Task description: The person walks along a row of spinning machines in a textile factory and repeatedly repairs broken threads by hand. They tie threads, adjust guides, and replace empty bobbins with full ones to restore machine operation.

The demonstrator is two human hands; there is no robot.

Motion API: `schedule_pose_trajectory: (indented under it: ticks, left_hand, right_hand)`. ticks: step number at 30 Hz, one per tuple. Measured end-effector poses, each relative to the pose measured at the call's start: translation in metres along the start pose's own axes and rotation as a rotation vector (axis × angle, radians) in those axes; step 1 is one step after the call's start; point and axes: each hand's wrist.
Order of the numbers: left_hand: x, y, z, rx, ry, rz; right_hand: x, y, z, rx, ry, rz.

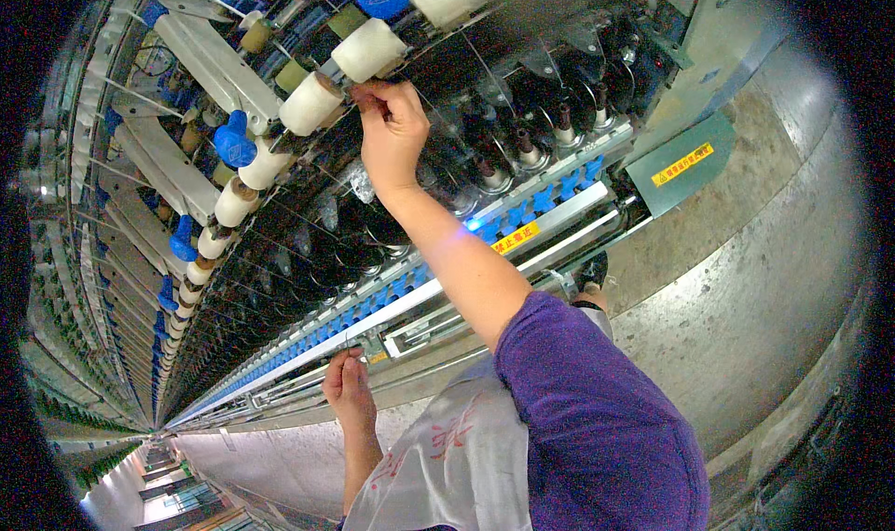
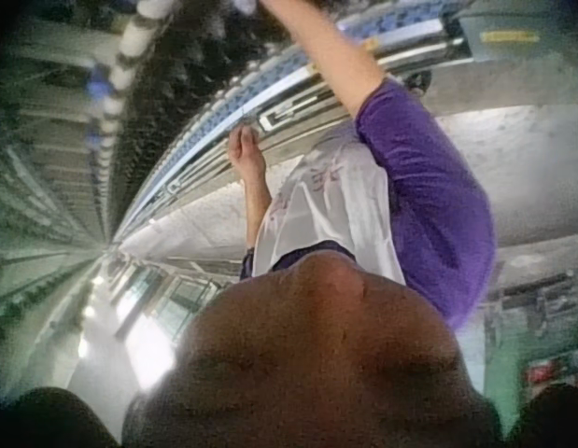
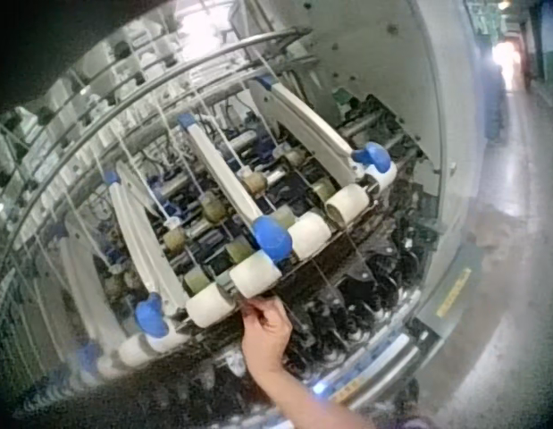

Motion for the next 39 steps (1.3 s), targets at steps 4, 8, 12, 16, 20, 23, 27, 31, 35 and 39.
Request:
schedule_pose_trajectory:
  ticks: [4, 8, 12, 16, 20, 23, 27, 31, 35, 39]
  left_hand:
    - [0.004, -0.005, -0.010, 0.004, 0.013, -0.028]
    - [0.005, -0.008, -0.011, 0.032, 0.036, -0.021]
    - [0.003, -0.010, -0.009, 0.038, 0.022, -0.009]
    - [0.004, -0.014, -0.021, 0.017, -0.094, -0.027]
    - [0.003, -0.031, -0.055, 0.058, -0.248, -0.091]
    - [-0.006, -0.054, -0.082, 0.096, -0.297, -0.044]
    - [-0.030, -0.080, -0.107, 0.148, -0.404, -0.139]
    - [-0.049, -0.088, -0.109, 0.311, -0.590, -0.322]
    - [-0.057, -0.093, -0.110, 0.364, -0.452, -0.399]
    - [-0.051, -0.104, -0.112, 0.539, -0.078, -0.281]
  right_hand:
    - [-0.001, -0.002, 0.003, -0.096, -0.199, -0.003]
    - [0.003, 0.000, 0.000, -0.015, -0.298, -0.075]
    - [0.014, -0.004, -0.009, 0.094, -0.330, -0.140]
    - [0.020, -0.008, -0.049, 0.327, -0.277, -0.173]
    - [0.013, 0.000, -0.142, 0.485, -0.428, -0.143]
    - [0.016, -0.001, -0.225, 0.677, -0.818, -0.102]
    - [0.051, 0.027, -0.276, 1.605, -1.625, 0.137]
    - [0.097, 0.071, -0.186, 1.026, -1.085, 0.060]
    - [0.176, 0.097, -0.057, 1.040, -0.690, -0.180]
    - [0.213, 0.112, 0.058, 0.980, -0.782, -0.650]
Point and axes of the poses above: each hand's wrist, its own y-axis towards the middle knuckle, its own z-axis out of the palm, x = y × z, and after that the axes turned 13 degrees about z, right-handed
